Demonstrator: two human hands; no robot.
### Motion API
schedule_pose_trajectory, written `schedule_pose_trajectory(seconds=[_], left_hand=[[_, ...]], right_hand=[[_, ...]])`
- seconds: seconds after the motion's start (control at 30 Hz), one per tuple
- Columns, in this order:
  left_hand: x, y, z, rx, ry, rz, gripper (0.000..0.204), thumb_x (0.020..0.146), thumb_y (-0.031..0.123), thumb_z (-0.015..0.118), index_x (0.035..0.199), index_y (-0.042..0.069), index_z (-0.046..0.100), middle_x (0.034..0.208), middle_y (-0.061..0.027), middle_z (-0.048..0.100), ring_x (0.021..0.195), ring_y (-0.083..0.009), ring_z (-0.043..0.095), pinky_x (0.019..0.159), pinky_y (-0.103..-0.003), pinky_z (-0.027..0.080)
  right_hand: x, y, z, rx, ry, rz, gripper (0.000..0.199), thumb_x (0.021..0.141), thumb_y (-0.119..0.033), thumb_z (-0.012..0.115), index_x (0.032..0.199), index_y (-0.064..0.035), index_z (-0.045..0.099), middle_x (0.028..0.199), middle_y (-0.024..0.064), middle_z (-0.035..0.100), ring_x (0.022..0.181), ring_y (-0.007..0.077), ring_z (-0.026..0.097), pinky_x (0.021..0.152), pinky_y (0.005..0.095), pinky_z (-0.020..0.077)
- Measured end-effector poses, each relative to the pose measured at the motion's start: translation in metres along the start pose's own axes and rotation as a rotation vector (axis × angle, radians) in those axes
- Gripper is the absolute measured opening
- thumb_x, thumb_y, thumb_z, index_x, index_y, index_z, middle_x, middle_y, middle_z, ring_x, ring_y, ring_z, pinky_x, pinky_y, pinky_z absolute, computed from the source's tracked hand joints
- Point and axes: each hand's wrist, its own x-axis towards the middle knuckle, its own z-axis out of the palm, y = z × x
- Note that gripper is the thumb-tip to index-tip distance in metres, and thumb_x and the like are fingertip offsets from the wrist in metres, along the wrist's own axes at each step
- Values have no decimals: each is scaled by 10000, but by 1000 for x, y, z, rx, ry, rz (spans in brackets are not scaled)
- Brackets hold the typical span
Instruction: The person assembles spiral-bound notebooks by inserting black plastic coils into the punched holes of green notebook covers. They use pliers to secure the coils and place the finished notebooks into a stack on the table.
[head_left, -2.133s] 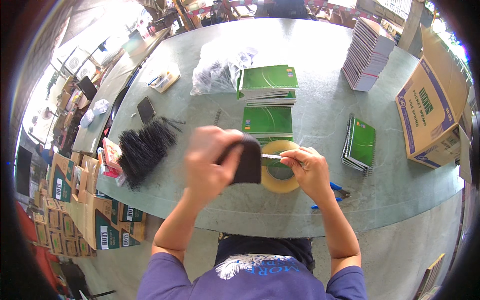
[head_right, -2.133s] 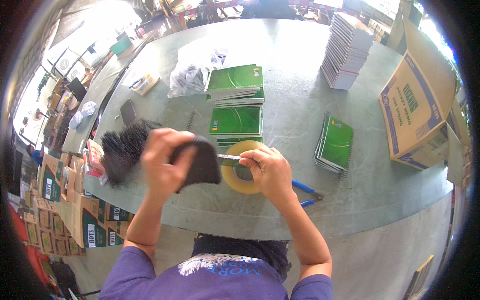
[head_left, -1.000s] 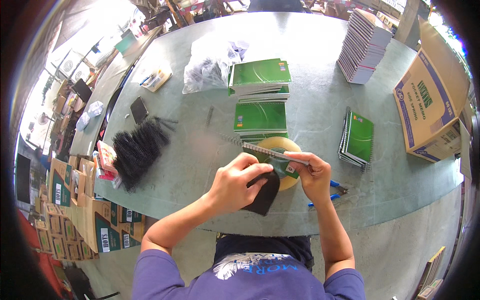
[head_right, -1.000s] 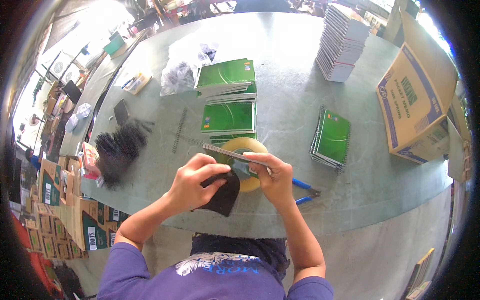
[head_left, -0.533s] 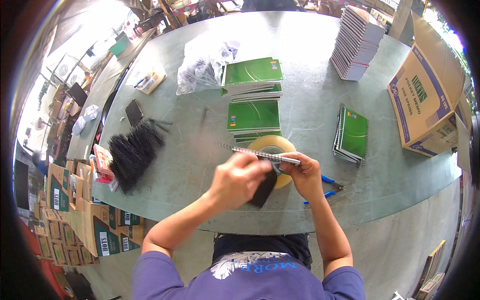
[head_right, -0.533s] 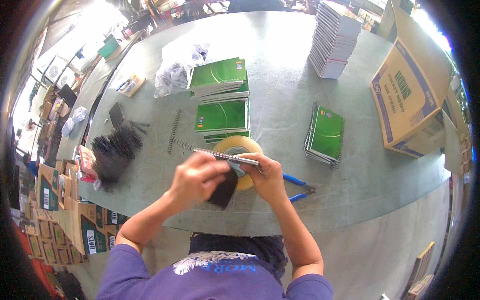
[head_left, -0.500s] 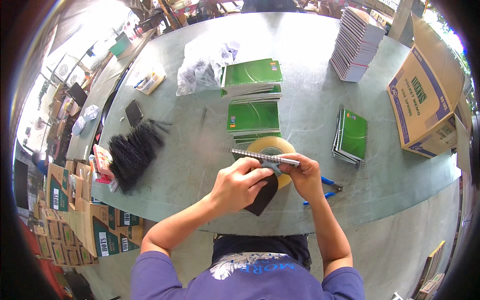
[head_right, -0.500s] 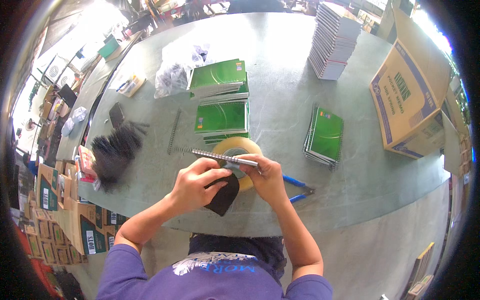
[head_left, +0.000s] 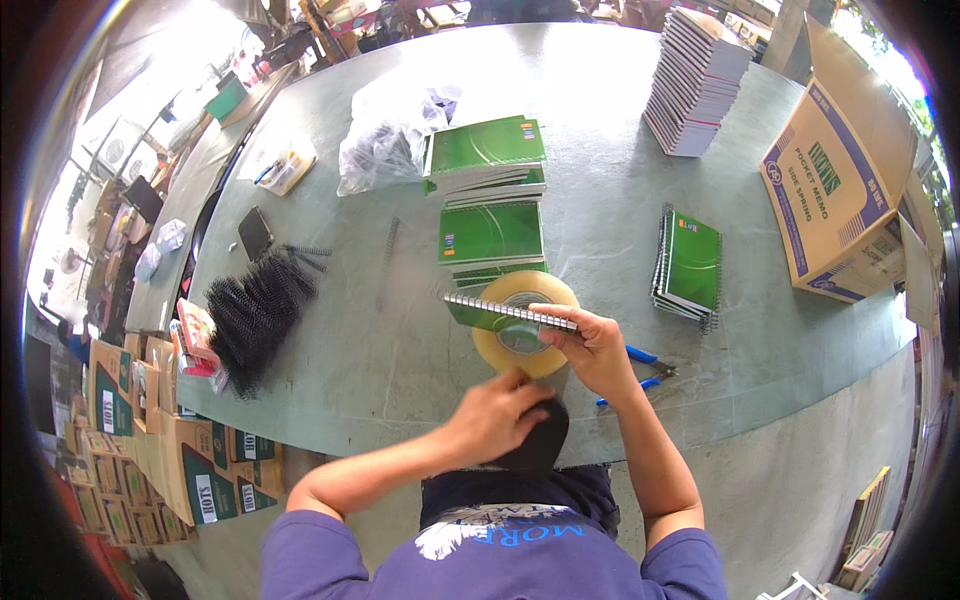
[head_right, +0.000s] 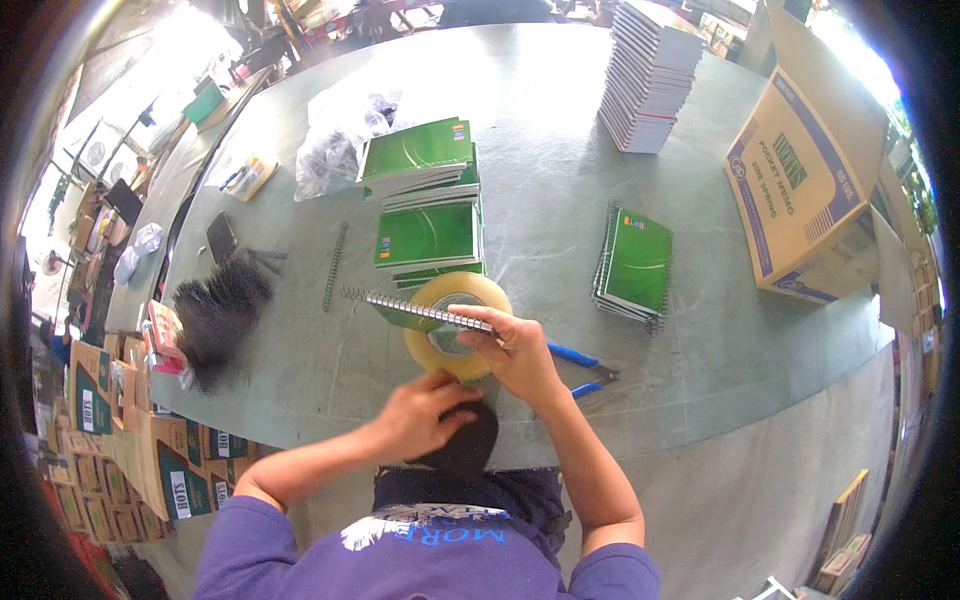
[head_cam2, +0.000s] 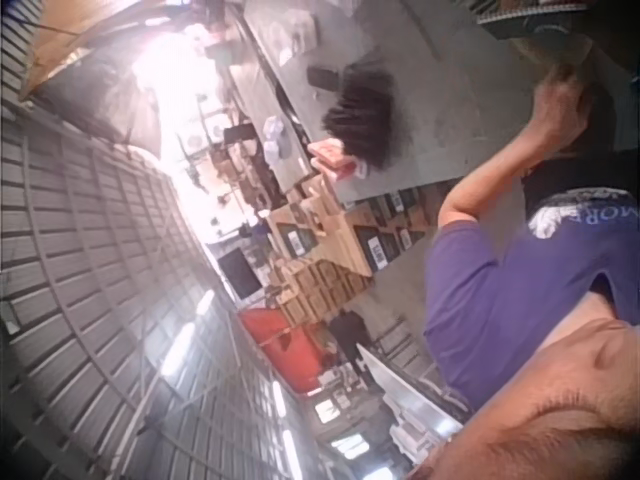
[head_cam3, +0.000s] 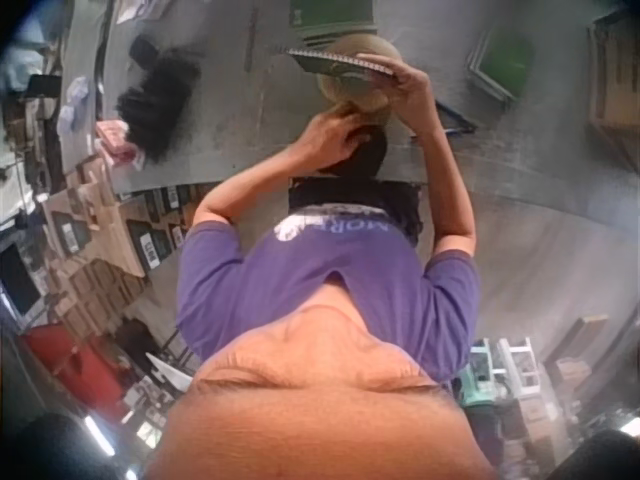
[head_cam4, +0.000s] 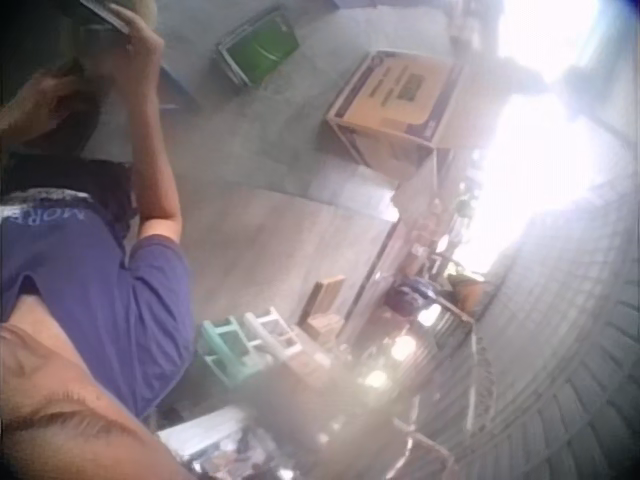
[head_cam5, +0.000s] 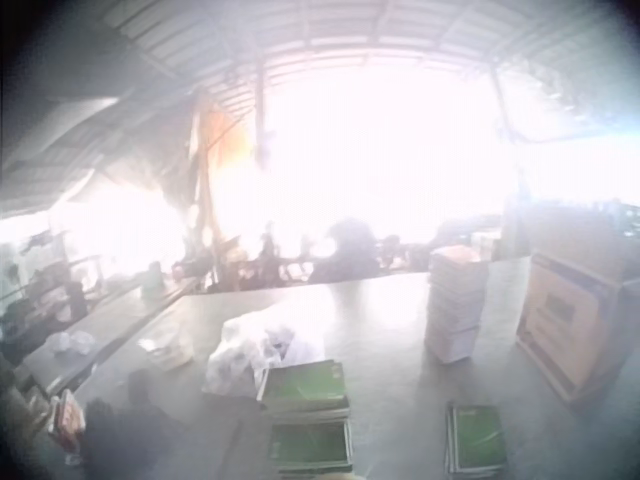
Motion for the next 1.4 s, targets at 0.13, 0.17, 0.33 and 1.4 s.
schedule_pose_trajectory(seconds=[0.13, 0.17, 0.33, 1.4], left_hand=[[-12, -6, 9, 207, 24, 117, 264, 773, 158, 712, 1009, 59, 650, 1006, -128, 602, 887, -308, 607, 730, -408, 518], [-7, -3, 1, 257, 105, 185, 266, 782, 174, 706, 1016, 62, 648, 1017, -123, 601, 884, -302, 604, 741, -407, 511], [52, 26, -56, 553, 414, 278, 219, 811, 184, 666, 1004, 82, 644, 1003, -93, 614, 939, -274, 567, 845, -391, 420], [86, 0, -44, 202, -103, 479, 173, 773, 95, 610, 889, -24, 562, 845, -176, 593, 818, -334, 599, 768, -402, 492]], right_hand=[[-1, 2, 3, 109, 33, -161, 237, 870, 9, 605, 1105, 15, 637, 1123, 95, 652, 1008, 135, 596, 866, 263, 481], [0, -2, 2, 49, 45, -224, 223, 873, 18, 595, 1092, 21, 638, 1133, 105, 647, 1023, 148, 597, 873, 270, 483], [-7, -7, 11, 256, 189, -161, 180, 883, 3, 582, 1042, 3, 666, 1087, 93, 665, 964, 128, 626, 828, 259, 495], [-20, 9, -3, -264, 156, -9, 168, 851, 55, 555, 994, 30, 640, 816, 1, 646, 807, 30, 520, 695, 219, 464]])
